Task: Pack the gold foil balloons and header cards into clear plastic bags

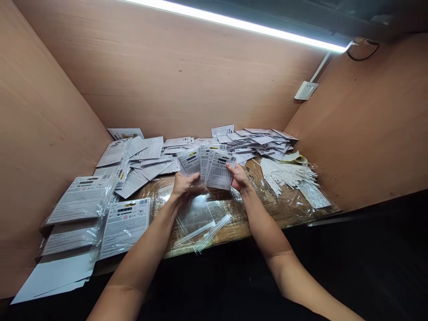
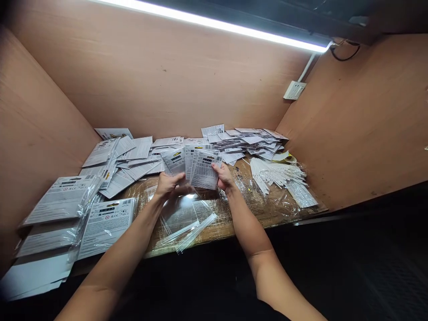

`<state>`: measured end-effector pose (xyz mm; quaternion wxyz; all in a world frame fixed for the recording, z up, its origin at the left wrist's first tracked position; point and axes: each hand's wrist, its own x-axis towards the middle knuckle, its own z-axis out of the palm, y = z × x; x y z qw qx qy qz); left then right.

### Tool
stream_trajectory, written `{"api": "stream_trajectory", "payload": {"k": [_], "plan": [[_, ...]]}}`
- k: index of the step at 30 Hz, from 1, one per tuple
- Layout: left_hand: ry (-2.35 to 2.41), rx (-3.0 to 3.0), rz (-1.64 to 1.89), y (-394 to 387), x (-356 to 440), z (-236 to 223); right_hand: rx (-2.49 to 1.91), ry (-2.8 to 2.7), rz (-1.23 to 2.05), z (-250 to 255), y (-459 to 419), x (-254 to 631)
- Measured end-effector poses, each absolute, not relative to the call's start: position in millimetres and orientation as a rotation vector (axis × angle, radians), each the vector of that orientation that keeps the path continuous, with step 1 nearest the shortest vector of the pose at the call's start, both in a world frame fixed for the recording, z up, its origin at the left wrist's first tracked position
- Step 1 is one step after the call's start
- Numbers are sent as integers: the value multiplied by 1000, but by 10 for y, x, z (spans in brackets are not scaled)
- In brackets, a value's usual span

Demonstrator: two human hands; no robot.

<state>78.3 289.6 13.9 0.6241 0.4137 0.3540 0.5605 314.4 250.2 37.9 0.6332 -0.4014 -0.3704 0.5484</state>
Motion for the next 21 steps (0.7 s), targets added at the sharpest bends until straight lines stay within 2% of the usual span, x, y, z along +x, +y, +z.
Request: {"api": "stream_trajectory", "payload": {"k": [7, 12, 17, 19, 21], "plan": [[699, 879, 1241, 2783, 900, 190, -946, -876, 1247, 263, 2538, 2933], [684, 1109, 1061, 2617, 1018, 209, -1037, -1170, 1126, 597, 2260, 3044], [823, 1189, 1157, 2688, 990, 206, -1744, -1586, 392, 1060, 1708, 3651], [890, 1196, 1237, 2763, 954, 193, -2045, -1634, 291, 1080, 1611, 3811], [926, 1215, 1255, 2813, 928, 176, -2123, -1623, 397, 1024, 1602, 3935]]}}
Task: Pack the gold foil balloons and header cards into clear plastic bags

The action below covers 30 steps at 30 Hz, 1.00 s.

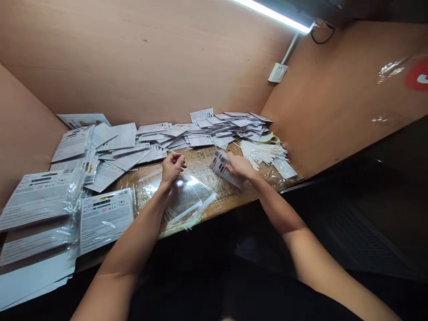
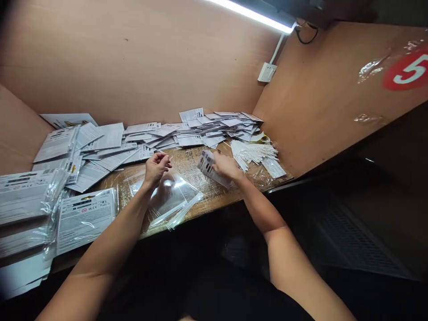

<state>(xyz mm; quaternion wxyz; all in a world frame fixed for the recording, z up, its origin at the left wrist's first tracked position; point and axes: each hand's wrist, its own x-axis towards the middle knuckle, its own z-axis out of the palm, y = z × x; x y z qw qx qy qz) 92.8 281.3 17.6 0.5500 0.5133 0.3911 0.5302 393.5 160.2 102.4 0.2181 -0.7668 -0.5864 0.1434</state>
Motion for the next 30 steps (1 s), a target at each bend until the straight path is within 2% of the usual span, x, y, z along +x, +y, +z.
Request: {"api": "stream_trajectory", "payload": {"k": [4, 6, 10, 13, 14, 18, 22, 26, 30], "plan": [[934, 1266, 1228, 2832, 919, 155, -1729, -1431, 759, 848, 1591, 4161], [942, 1273, 1229, 2826, 926, 158, -1832, -1377, 726, 746, 1508, 4202], [968, 1193, 1251, 2784, 958, 171, -2207, -1375, 265, 569, 1320, 4056], [982, 1019, 1301, 2772, 996, 151, -2197, -1551, -169, 579, 1465, 3833], [990, 966, 1327, 2784, 1006, 138, -2137, -1653, -197, 613, 1607, 3727], [1034, 808, 1436, 2879, 986, 98, -1842, -2069, 23, 783, 2513, 3094], [1033, 664, 1480, 2984, 869, 105, -1818, -2330, -294, 942, 3499, 2505], [1022, 562, 1481, 3068, 765, 93, -1925, -2523, -328, 1171, 4181, 2277], [1021, 509, 1463, 3104, 765, 27, -1665, -2678, -401, 1271, 4532, 2081]]}}
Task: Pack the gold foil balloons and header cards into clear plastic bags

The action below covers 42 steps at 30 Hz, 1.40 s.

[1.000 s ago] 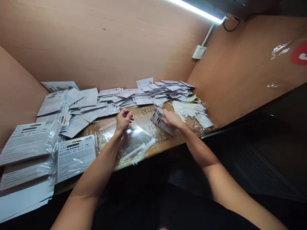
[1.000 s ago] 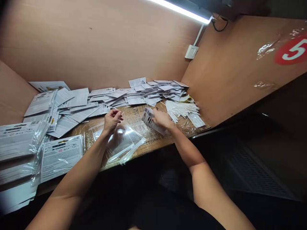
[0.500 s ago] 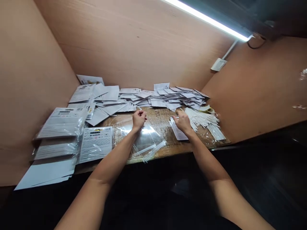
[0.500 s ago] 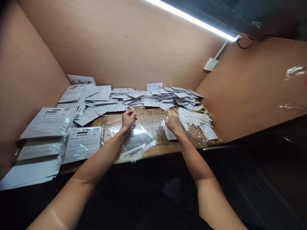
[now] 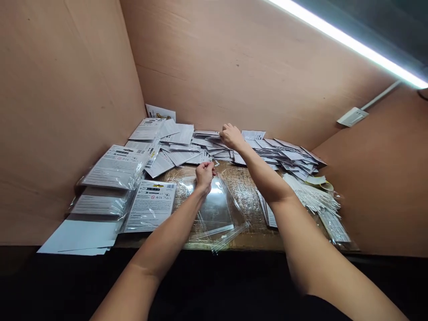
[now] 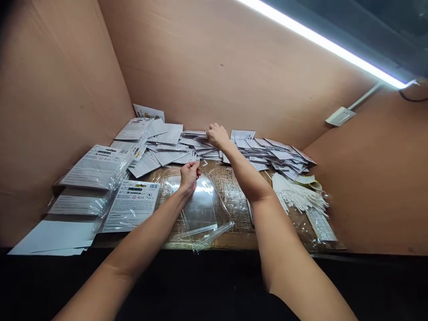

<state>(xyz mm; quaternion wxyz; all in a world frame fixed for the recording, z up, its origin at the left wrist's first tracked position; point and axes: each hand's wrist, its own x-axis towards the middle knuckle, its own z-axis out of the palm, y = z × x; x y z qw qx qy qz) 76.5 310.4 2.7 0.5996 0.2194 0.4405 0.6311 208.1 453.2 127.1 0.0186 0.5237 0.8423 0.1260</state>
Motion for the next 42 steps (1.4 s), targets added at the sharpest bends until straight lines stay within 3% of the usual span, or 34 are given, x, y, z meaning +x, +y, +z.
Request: {"api": "stream_trajectory", "payload": {"k": [7, 13, 18, 21, 23, 25, 28, 30, 32, 34, 36, 39, 42], "plan": [[1025, 505, 1450, 3094, 795, -16, 1568, 2634, 370, 999, 4782, 1633], [887, 368, 1359, 3104, 702, 68, 1542, 2701, 426, 1162, 4730, 1931], [473, 227, 1110, 3089, 480, 183, 841, 3331, 596, 1212, 3794, 2637], [289, 470, 928, 3015, 404, 236, 520, 3355, 519, 1101, 3027, 3006], [321, 629, 825, 2953, 434, 252, 645, 3327, 428, 1005, 2635, 3162], [423, 728, 891, 2894, 526, 253, 1130, 3341, 327, 900, 2403, 3247], [546, 789, 1130, 2819, 714, 235, 2282, 3215, -143, 725, 2300, 3253], [567, 821, 1237, 2782, 826, 222, 2744, 2963, -880, 604, 2314, 3171], [566, 836, 1294, 2757, 906, 216, 2717, 2766, -1640, 498, 2340, 3038], [555, 786, 1316, 2745, 954, 213, 2569, 2696, -2118, 423, 2360, 2901], [552, 720, 1304, 2749, 973, 203, 2527, 2678, -2324, 393, 2378, 2812], [560, 765, 1222, 2782, 965, 166, 2452, 2656, -2381, 450, 2404, 2826], [616, 987, 1186, 2800, 944, 136, 2464, 2727, -2123, 636, 2379, 2933]]}}
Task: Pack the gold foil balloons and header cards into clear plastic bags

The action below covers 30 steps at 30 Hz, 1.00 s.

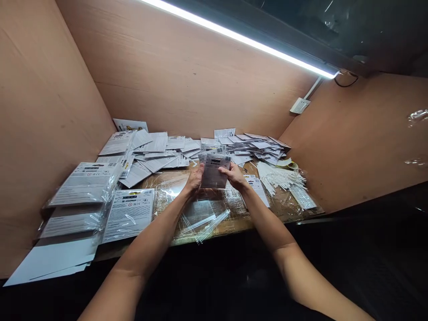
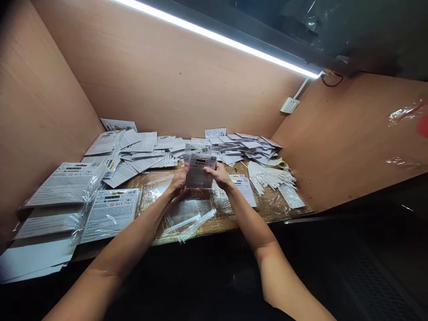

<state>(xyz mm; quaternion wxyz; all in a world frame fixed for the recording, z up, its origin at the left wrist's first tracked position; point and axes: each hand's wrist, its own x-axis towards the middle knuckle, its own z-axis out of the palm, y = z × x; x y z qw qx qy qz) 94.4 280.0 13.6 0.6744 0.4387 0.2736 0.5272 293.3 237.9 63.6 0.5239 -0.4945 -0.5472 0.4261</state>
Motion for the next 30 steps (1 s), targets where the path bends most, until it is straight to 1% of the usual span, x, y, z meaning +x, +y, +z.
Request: {"api": "stream_trajectory", "payload": {"k": [1, 3, 5, 7, 8, 9, 11, 13, 15, 17, 18, 20, 23, 30], "plan": [[647, 1051, 1219, 2786, 945, 137, -1255, -1353, 894, 712, 2343, 2947], [639, 1095, 1287, 2713, 975, 157, -1477, -1451, 491, 842, 2221, 2882], [485, 1019, 1266, 2590, 1042, 190, -1713, -1590, 72, 893, 2059, 2680], [349, 887, 1191, 2466, 1123, 217, -1846, -1818, -177, 850, 1910, 2403], [351, 812, 1187, 2425, 1156, 225, -1839, -1962, -221, 806, 1857, 2279], [401, 734, 1211, 2404, 1180, 229, -1781, -2106, -217, 759, 1821, 2190], [571, 585, 1280, 2429, 1191, 229, -1621, -2273, -97, 687, 1793, 2186], [706, 486, 1288, 2517, 1165, 219, -1644, -2146, 34, 666, 1778, 2464], [777, 473, 1206, 2608, 1130, 202, -1951, -1756, 56, 688, 1715, 2965], [817, 533, 1087, 2648, 1110, 174, -2362, -1321, 48, 712, 1588, 3527], [831, 578, 1026, 2641, 1112, 158, -2516, -1192, 105, 710, 1517, 3775], [833, 680, 923, 2586, 1142, 121, -2656, -1120, 289, 666, 1405, 4134], [805, 812, 881, 2477, 1219, 68, -2547, -1214, 518, 542, 1384, 4323], [798, 888, 1126, 2564, 1224, -2, -2268, -1264, 611, 463, 1474, 4266]]}}
